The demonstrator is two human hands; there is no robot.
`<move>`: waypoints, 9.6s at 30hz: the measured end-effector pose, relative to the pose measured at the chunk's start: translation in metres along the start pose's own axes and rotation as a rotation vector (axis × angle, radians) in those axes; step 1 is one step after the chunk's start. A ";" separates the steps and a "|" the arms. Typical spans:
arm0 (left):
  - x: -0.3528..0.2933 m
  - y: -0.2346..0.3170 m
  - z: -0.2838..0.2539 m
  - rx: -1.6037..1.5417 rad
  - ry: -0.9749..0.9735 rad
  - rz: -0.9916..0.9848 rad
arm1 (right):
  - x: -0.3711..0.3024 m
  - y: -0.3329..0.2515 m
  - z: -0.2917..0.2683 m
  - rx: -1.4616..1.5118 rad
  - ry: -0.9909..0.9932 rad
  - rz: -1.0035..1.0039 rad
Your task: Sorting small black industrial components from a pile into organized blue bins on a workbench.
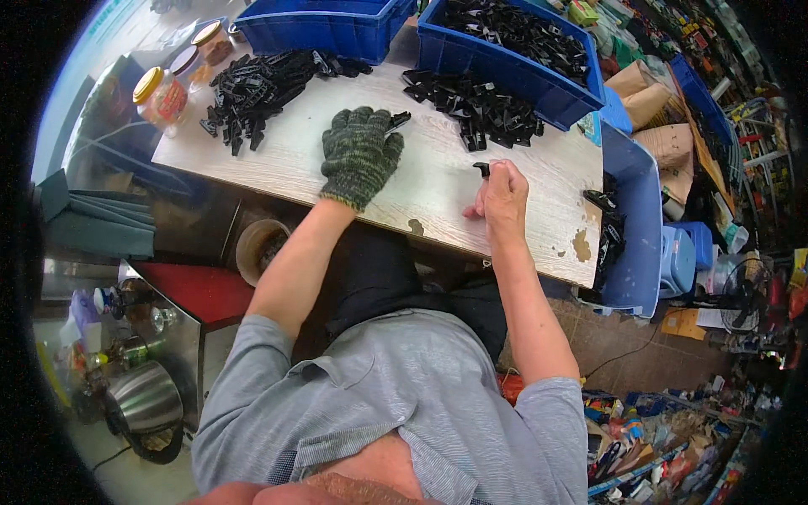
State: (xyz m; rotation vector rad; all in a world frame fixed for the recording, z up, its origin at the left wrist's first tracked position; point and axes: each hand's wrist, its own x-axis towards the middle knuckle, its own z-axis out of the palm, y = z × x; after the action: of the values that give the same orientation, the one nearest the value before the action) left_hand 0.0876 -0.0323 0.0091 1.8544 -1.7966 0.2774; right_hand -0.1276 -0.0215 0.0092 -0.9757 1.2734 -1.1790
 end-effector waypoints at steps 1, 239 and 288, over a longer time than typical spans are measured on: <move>0.004 -0.005 0.004 0.003 0.000 -0.001 | -0.001 0.000 0.000 0.019 0.011 -0.012; -0.007 -0.010 0.026 -0.514 0.215 0.335 | 0.055 -0.017 0.008 -0.737 0.068 -0.004; -0.034 0.026 0.027 -0.871 -0.133 0.144 | 0.005 0.004 0.028 0.064 0.025 -0.105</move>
State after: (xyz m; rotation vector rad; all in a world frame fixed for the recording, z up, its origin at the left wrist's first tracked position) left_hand 0.0537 -0.0160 -0.0238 1.1392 -1.7291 -0.5203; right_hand -0.0994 -0.0279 0.0069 -0.9935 1.2090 -1.3090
